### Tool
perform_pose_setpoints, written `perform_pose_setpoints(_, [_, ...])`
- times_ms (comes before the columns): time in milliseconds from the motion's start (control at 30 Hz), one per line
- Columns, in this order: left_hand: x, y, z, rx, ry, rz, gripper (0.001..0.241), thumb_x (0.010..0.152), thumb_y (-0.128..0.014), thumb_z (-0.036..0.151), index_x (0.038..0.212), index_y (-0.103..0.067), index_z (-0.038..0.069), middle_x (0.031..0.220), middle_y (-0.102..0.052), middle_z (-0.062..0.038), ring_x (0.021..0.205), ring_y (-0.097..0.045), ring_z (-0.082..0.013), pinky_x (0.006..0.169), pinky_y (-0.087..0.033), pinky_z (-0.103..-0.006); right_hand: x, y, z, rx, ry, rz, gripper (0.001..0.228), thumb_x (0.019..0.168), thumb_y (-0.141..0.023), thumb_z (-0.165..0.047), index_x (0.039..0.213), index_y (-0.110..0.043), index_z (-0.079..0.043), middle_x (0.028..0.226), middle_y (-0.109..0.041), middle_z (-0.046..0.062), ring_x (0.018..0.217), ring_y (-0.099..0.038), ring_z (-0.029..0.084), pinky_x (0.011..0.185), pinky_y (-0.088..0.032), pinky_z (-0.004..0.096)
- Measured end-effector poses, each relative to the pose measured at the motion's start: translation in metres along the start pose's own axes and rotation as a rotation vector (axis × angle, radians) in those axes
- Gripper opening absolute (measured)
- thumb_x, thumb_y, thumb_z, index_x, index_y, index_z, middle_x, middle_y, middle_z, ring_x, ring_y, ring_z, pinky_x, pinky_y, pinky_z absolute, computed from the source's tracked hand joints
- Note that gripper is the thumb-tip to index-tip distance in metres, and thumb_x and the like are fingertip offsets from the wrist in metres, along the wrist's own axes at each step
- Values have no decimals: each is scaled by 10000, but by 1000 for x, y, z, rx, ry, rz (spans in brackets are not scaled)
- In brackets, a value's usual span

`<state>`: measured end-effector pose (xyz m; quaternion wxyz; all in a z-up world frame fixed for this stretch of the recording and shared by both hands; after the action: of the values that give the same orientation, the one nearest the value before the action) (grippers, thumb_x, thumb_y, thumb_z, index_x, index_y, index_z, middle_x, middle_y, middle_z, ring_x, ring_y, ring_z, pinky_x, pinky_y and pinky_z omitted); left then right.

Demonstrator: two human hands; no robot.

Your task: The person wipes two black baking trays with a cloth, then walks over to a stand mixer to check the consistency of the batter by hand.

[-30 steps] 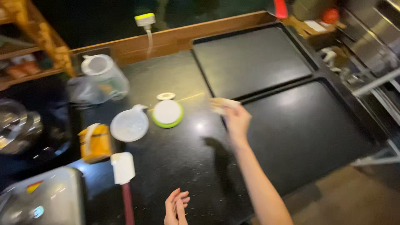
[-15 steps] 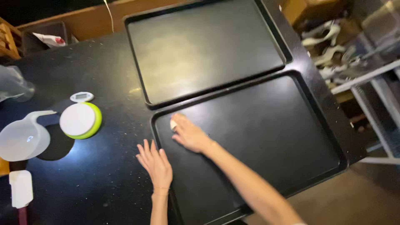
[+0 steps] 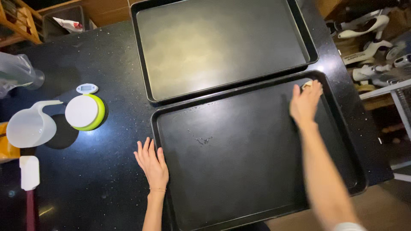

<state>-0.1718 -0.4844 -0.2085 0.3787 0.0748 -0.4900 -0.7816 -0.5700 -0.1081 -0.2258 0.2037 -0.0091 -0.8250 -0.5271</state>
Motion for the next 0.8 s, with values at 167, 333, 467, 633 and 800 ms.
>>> perform_pose_setpoints(167, [-2, -3, 0, -46, -38, 19, 458, 1071, -497, 245, 1429, -492, -41, 1525, -468, -172, 1534, -276, -397, 1265, -139, -581, -71, -81, -185, 151, -106, 48, 879, 1047, -506, -367, 1478, -169, 320, 1576, -144, 503, 1503, -105, 581, 1242, -26, 551])
perform_pose_setpoints(333, [-2, -4, -5, -64, -58, 25, 428, 1069, -478, 215, 1412, -514, -38, 1503, -495, -181, 1524, -292, -400, 1254, -152, -581, -178, -74, -369, 482, 156, -114, 724, 886, -611, -200, 1400, -386, 260, 1495, -350, 453, 1442, -303, 579, 1233, -187, 592])
perform_pose_setpoints(467, [-4, -5, -8, -76, -48, 34, 385, 1085, -432, 160, 1403, -534, -30, 1495, -515, -174, 1531, -307, -392, 1265, -155, -576, -176, -67, -365, 590, 731, -339, 406, 899, -588, -204, 1188, -575, 81, 1332, -558, 314, 1310, -509, 487, 1159, -396, 528])
perform_pose_setpoints(633, [-5, -1, -4, -69, -47, 36, 367, 1086, -425, 147, 1379, -540, -41, 1495, -510, -179, 1530, -302, -402, 1267, -144, -578, -73, -60, -192, 257, 614, -108, 235, 1001, -473, -170, 1061, -627, -3, 1076, -652, 217, 1020, -594, 407, 893, -475, 528])
perform_pose_setpoints(800, [-8, 1, -3, -51, -55, 24, 368, 1090, -413, 138, 1382, -521, -59, 1500, -494, -193, 1531, -294, -413, 1263, -140, -586, 0, -6, 8, 562, -268, -141, 351, 1031, -532, -344, 1045, -603, -1, 1011, -601, 254, 927, -579, 412, 824, -494, 501])
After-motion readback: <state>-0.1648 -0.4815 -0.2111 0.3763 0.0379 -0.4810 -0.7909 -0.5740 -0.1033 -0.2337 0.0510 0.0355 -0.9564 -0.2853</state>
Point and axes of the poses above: each hand's wrist, its own x-axis towards the middle knuckle, its own y-axis out of the back of the hand, z = x × y, the point moved 2 cm from there along x, towards the middle knuckle
